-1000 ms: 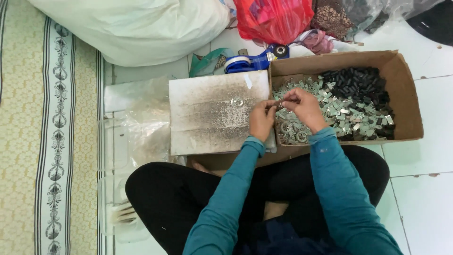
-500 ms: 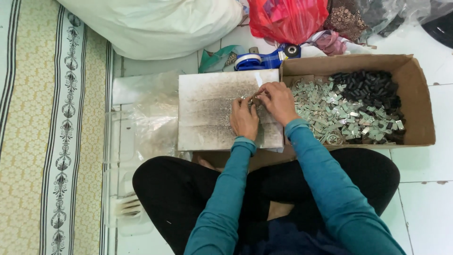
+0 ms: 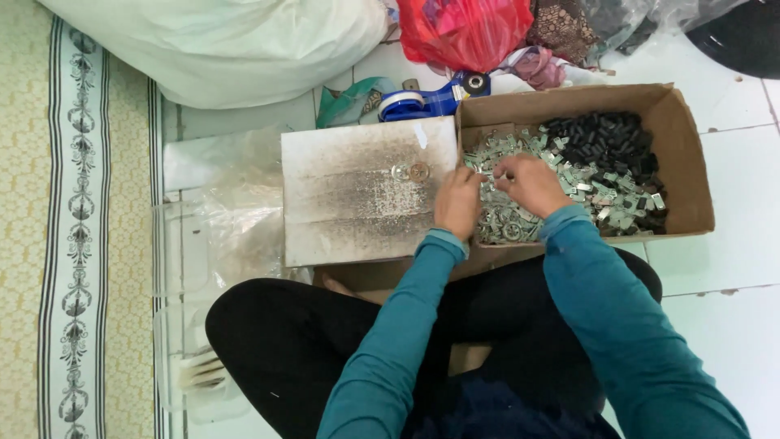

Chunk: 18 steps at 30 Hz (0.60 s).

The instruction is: Packaging small metal components from a bulk box into individual plastic bags while sitting on the floor.

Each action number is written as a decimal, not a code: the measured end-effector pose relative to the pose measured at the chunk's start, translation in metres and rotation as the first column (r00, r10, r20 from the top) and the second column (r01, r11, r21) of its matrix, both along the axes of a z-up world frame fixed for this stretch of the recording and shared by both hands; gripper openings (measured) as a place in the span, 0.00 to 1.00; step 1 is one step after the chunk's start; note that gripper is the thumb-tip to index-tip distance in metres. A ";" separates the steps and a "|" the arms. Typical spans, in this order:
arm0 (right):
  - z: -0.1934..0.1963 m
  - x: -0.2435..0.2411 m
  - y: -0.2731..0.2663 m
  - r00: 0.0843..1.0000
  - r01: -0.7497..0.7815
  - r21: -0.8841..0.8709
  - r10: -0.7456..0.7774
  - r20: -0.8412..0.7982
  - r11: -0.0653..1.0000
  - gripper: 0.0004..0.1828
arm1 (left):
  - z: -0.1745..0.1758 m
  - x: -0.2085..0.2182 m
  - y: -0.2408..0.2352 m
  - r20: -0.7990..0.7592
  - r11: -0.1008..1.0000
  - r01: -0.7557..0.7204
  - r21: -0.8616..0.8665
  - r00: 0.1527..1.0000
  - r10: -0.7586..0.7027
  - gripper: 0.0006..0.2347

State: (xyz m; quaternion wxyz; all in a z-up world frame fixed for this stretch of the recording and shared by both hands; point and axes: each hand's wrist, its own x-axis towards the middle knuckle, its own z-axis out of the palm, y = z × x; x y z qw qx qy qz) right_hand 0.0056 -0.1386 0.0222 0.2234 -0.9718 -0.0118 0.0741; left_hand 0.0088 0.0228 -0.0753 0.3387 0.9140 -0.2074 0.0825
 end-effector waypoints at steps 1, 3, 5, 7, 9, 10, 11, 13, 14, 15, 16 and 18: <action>-0.013 -0.002 -0.004 1.000 0.006 -0.001 -0.006 0.001 1.000 0.09 | 0.003 -0.002 -0.008 0.001 1.000 0.006 -0.001 1.000 -0.006 0.11; -0.041 -0.011 -0.011 0.974 -0.017 -0.099 -0.005 -0.226 0.995 0.15 | 0.008 -0.010 -0.022 0.026 0.881 0.058 0.469 0.996 -0.080 0.03; -0.063 -0.011 -0.004 0.971 -0.067 -0.190 0.020 -0.240 0.979 0.13 | 0.010 -0.011 -0.026 -0.016 0.852 0.071 0.519 0.997 -0.074 0.02; -0.087 -0.006 0.001 0.966 -0.118 -0.277 0.046 -0.254 0.953 0.13 | 0.010 -0.010 -0.027 -0.054 0.819 0.084 0.568 0.996 -0.064 0.03; -0.112 -0.002 0.004 0.970 -0.176 -0.316 0.110 -0.216 0.932 0.09 | 0.007 -0.012 -0.025 -0.053 0.815 0.066 0.576 0.998 -0.044 0.04; -0.106 0.000 0.006 0.970 -0.180 -0.315 0.115 -0.214 0.932 0.09 | 0.010 -0.013 -0.025 -0.051 0.814 0.061 0.577 0.998 -0.039 0.04; -0.101 0.001 0.008 0.964 -0.157 -0.274 0.087 -0.252 0.949 0.12 | 0.012 -0.014 -0.025 -0.056 0.813 0.062 0.579 0.998 -0.036 0.04; -0.083 0.001 0.010 0.954 -0.138 -0.231 0.067 -0.291 0.963 0.15 | 0.011 -0.014 -0.023 -0.062 0.810 0.059 0.583 0.998 -0.027 0.04; -0.071 -0.002 0.010 0.955 -0.130 -0.193 0.070 -0.288 0.973 0.16 | 0.008 -0.015 -0.022 -0.040 0.841 0.047 0.539 0.999 -0.031 0.03; -0.059 -0.005 0.010 0.956 -0.121 -0.154 0.074 -0.284 0.981 0.17 | 0.005 -0.016 -0.021 -0.017 0.870 0.036 0.492 0.999 -0.032 0.03; -0.062 0.000 0.004 0.956 -0.121 -0.154 0.074 -0.283 0.981 0.17 | -0.004 -0.015 -0.021 -0.016 0.870 0.036 0.493 0.999 -0.032 0.03; -0.068 0.009 -0.011 0.967 0.004 0.061 0.012 -0.253 0.998 0.11 | -0.021 -0.014 -0.024 0.054 0.933 -0.023 0.360 0.999 0.003 0.07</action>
